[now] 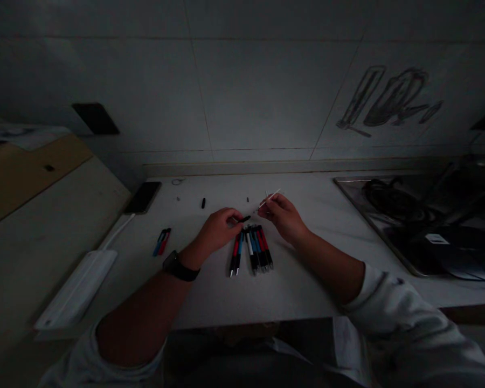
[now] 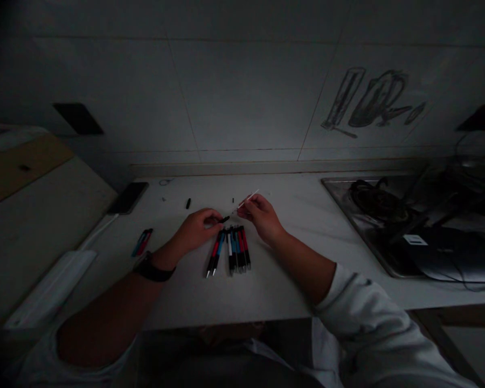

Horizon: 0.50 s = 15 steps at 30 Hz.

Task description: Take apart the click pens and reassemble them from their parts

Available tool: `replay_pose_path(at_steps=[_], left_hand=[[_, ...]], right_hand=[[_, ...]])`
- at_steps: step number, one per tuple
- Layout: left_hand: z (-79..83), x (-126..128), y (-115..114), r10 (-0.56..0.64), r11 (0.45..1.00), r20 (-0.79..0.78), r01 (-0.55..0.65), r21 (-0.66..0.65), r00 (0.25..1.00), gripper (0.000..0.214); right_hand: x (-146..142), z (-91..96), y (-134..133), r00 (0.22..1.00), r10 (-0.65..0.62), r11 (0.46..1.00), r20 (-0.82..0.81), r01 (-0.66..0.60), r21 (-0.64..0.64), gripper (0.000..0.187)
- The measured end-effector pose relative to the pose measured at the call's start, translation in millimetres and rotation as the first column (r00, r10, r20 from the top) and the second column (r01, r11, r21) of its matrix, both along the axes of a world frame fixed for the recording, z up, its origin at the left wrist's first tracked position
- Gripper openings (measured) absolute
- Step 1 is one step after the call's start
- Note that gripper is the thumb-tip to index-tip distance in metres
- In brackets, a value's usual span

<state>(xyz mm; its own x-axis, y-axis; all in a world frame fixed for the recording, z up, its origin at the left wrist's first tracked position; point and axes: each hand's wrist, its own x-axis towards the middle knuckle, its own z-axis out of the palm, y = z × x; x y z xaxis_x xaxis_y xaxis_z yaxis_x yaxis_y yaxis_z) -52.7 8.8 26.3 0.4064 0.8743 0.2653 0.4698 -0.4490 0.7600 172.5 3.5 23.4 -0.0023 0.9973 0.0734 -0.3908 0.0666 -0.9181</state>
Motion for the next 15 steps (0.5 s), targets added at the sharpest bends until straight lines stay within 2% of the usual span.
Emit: replay_pose_path(at_steps=[3,5,10,15], left_hand=[[1.4,-2,2,0.042,0.997,0.034,-0.04,-0.06,0.999,0.01],[1.5,-1,3,0.064,0.992,0.125,-0.049,-0.12,0.99,0.014],[-1.5,8,4,0.03,0.977,0.367,0.05,-0.206,0.93,0.023],[-2.6,13,2,0.024,0.973,0.391,0.069,-0.221,0.92,0.023]], right_hand=[[2,-1.0,1,1.0,-0.014,1.0,-0.01,0.014,-0.008,0.04],[2,-1.3,1,1.0,-0.004,1.0,0.011,0.004,-0.012,0.04],[-7,-2.2,-5,0.993,0.101,0.995,0.068,-0.101,-0.001,0.04],[-15,-5.0,-10,0.987,0.125,0.991,0.105,-0.128,0.025,0.041]])
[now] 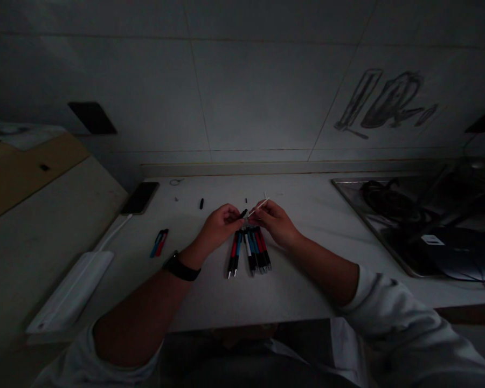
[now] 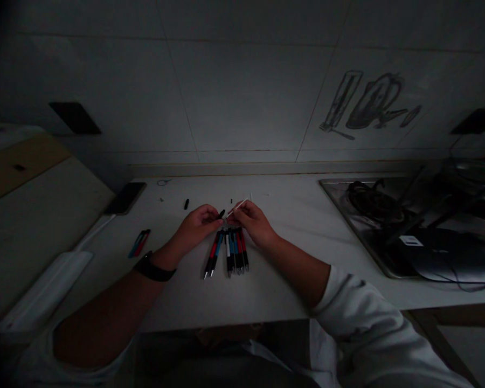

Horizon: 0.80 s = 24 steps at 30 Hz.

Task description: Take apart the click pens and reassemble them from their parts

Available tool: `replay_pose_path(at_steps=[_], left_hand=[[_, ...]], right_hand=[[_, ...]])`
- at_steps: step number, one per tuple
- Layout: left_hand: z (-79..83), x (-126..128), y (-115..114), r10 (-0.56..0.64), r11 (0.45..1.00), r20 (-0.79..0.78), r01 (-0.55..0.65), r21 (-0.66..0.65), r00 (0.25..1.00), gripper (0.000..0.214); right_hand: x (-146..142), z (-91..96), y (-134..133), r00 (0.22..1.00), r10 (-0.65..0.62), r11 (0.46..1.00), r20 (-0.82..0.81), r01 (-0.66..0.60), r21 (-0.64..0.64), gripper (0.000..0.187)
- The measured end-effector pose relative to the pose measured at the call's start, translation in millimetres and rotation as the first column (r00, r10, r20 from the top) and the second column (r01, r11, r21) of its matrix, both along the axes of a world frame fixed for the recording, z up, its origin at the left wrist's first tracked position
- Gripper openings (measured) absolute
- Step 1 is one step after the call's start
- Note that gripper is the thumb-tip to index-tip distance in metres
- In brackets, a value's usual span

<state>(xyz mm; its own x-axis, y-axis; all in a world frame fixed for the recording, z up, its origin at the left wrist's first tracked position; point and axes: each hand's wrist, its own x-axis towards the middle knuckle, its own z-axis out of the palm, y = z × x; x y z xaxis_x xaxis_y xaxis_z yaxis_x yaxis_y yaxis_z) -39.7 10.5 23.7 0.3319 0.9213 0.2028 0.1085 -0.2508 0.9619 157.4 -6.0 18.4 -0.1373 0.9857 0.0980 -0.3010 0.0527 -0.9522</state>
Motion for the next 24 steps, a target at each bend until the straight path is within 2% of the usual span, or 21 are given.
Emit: replay_pose_path(at_steps=[3,5,8,10,12,14,16,19,21,24], left_hand=[[1.3,-2,1,0.016,1.0,-0.007,-0.016,-0.009,1.0,0.022],[2.5,-5,2,0.049,0.999,-0.001,-0.049,-0.013,0.999,0.023],[4.5,-9,4,0.108,0.994,0.01,-0.108,-0.01,0.994,0.024],[5.7,-11,5,0.143,0.99,0.022,-0.143,-0.008,0.989,0.025],[6.7,-13,6,0.177,0.984,0.045,-0.176,-0.017,0.983,0.026],[7.2,-15,7,0.201,0.979,0.069,-0.199,-0.031,0.977,0.027],[7.4,-16,7,0.213,0.977,0.085,-0.211,-0.041,0.973,0.028],[7.0,-18,9,0.222,0.975,0.101,-0.218,-0.043,0.97,0.029],[6.8,-19,11,0.219,0.976,0.112,-0.215,-0.042,0.969,0.03],[7.1,-20,12,0.212,0.977,0.122,-0.207,-0.053,0.97,0.031]], right_hand=[[7,5.7,3,0.998,-0.045,0.998,0.032,0.044,0.039,0.039],[21,16.3,11,0.99,-0.124,0.987,0.074,0.115,0.111,0.037],[49,39.8,31,0.93,-0.317,0.924,0.187,0.258,0.284,0.026],[67,54.4,48,0.853,-0.411,0.885,0.321,0.287,0.368,0.019],[79,62.2,65,0.745,-0.422,0.891,0.516,0.237,0.387,0.016],[82,60.2,77,0.588,-0.388,0.918,0.71,0.182,0.352,0.02],[79,48.7,85,0.402,-0.339,0.941,0.851,0.159,0.3,0.023],[72,23.3,89,0.13,-0.251,0.963,0.959,0.139,0.233,0.027],[70,8.4,91,0.024,-0.195,0.971,0.981,0.145,0.189,0.03],[71,-4.2,96,-0.031,-0.14,0.976,0.99,0.166,0.143,0.031]])
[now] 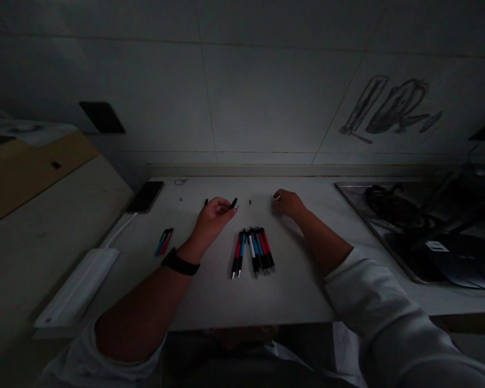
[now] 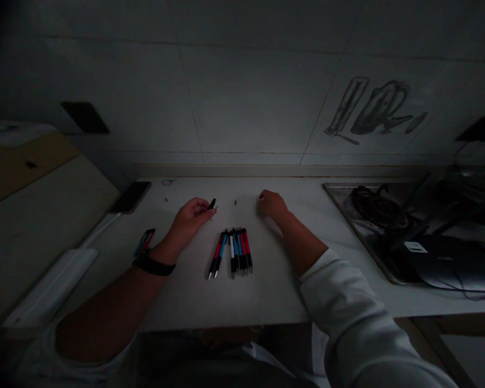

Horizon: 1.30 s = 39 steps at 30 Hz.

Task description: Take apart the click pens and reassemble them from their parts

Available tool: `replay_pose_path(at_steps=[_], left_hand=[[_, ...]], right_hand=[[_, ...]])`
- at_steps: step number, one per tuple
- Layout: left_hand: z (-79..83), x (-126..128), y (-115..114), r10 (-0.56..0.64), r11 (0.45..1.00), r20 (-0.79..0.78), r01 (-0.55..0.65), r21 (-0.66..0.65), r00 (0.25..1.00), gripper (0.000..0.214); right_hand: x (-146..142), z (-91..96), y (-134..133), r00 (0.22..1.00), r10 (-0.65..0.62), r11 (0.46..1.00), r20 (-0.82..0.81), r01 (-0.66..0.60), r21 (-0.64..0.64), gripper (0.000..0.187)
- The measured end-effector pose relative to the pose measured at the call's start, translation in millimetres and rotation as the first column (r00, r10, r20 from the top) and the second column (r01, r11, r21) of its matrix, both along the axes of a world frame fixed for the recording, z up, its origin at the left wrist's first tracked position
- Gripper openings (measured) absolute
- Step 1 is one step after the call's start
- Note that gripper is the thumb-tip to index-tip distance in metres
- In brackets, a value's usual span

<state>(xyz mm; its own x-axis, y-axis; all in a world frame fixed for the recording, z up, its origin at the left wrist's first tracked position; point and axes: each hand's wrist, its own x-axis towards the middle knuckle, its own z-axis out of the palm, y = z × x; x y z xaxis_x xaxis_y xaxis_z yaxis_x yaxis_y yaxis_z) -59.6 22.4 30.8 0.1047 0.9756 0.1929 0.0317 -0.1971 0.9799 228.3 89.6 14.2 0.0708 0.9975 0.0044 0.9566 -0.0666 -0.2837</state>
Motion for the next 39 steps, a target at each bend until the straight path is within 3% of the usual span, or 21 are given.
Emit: replay_pose_path(at_steps=[11,23,39], left_hand=[[2.4,-2.8,0.1,0.021,1.0,0.001,-0.021,-0.003,1.0,0.029],[1.8,-3.7,1.6,0.014,1.0,-0.005,-0.014,-0.01,1.0,0.032],[4.6,-6.5,1.6,0.033,0.999,0.019,-0.033,-0.003,0.999,0.028]], right_hand=[[1.5,-5.9,5.9,0.999,0.052,0.998,-0.001,-0.052,0.026,0.027],[-0.7,-7.5,9.1,1.0,-0.011,1.0,0.002,0.011,0.022,0.029],[-2.5,-7.3,7.0,0.999,0.039,0.998,-0.027,-0.038,0.043,0.028]])
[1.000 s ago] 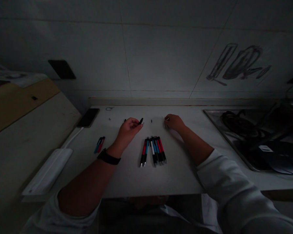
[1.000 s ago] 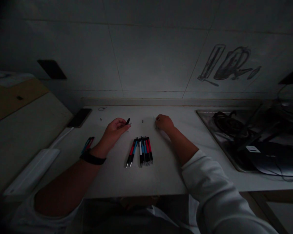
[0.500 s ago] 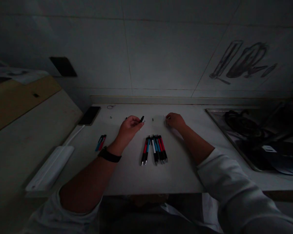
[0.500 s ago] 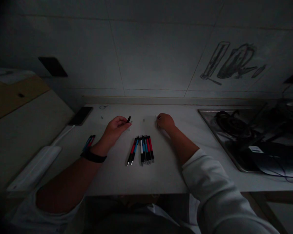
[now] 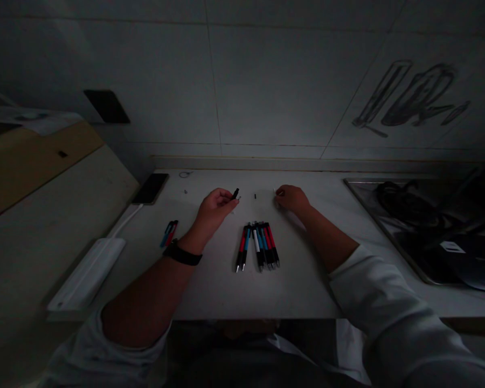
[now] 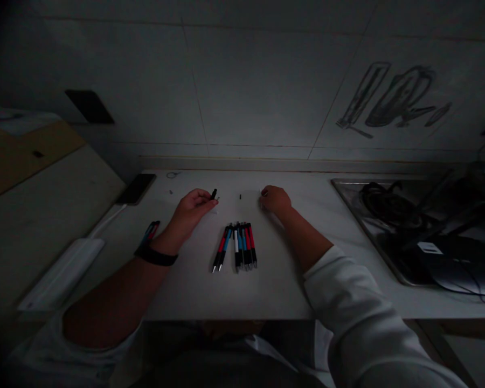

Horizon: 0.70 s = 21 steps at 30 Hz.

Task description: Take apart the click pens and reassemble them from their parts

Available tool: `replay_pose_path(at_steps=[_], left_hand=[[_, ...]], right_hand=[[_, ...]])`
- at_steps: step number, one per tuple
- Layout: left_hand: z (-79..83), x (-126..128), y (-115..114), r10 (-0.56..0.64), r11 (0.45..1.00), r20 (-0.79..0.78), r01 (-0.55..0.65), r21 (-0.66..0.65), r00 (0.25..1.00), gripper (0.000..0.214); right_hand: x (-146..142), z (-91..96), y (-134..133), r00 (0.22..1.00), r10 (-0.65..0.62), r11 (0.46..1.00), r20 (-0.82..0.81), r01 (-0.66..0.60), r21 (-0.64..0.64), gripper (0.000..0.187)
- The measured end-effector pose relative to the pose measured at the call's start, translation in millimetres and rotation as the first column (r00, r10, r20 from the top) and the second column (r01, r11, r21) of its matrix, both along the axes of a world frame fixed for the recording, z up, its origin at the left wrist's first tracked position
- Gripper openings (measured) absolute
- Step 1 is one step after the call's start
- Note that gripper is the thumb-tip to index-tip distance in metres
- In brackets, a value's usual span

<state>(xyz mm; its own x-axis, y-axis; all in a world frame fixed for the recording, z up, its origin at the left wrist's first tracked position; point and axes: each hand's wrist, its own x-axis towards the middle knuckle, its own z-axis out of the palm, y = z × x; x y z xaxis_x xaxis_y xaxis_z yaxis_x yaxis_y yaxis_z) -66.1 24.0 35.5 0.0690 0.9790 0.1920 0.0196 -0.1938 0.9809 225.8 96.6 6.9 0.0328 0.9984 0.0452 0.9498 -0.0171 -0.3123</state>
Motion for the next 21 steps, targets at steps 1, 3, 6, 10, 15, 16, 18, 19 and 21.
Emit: replay_pose_path(at_steps=[1,3,6,10,15,16,18,19,21], left_hand=[[-0.1,0,1,0.003,1.0,0.0,-0.003,-0.001,1.0,0.028],[-0.1,-1,2,0.006,1.0,0.001,-0.006,-0.005,1.0,0.029],[1.1,-2,2,0.011,1.0,0.018,-0.011,-0.004,1.0,0.03],[3.6,-3,2,0.032,0.999,0.022,-0.032,0.005,0.999,0.029],[3.2,-2,3,0.072,0.997,0.046,-0.073,0.007,0.996,0.034],[2.8,-2,3,0.073,0.997,0.055,-0.073,0.006,0.996,0.035],[2.3,-1,3,0.069,0.998,0.062,-0.069,0.005,0.996,0.035],[2.1,-1,3,0.063,0.998,0.066,-0.063,0.007,0.996,0.034],[1.7,-2,3,0.051,0.999,0.083,-0.052,0.015,0.995,0.032]], right_hand=[[0,0.5,0,1.0,-0.001,1.0,-0.002,0.001,-0.003,0.029],[-1,1.9,-1,1.0,-0.001,1.0,-0.006,0.001,-0.005,0.029],[-1,5.3,-4,1.0,0.0,1.0,-0.013,0.001,0.001,0.028],[-9,13.7,-12,0.999,0.012,0.999,-0.043,-0.01,0.05,0.028],[-51,25.8,-27,0.918,0.379,0.923,-0.118,-0.364,0.128,0.024],[-63,26.8,-30,0.888,0.438,0.898,-0.136,-0.426,0.111,0.024],[-87,26.4,-34,0.844,0.512,0.859,-0.161,-0.506,0.074,0.026],[-98,25.1,-36,0.838,0.523,0.852,-0.153,-0.52,0.063,0.027],[-115,21.3,-38,0.836,0.535,0.845,-0.125,-0.534,0.046,0.027]])
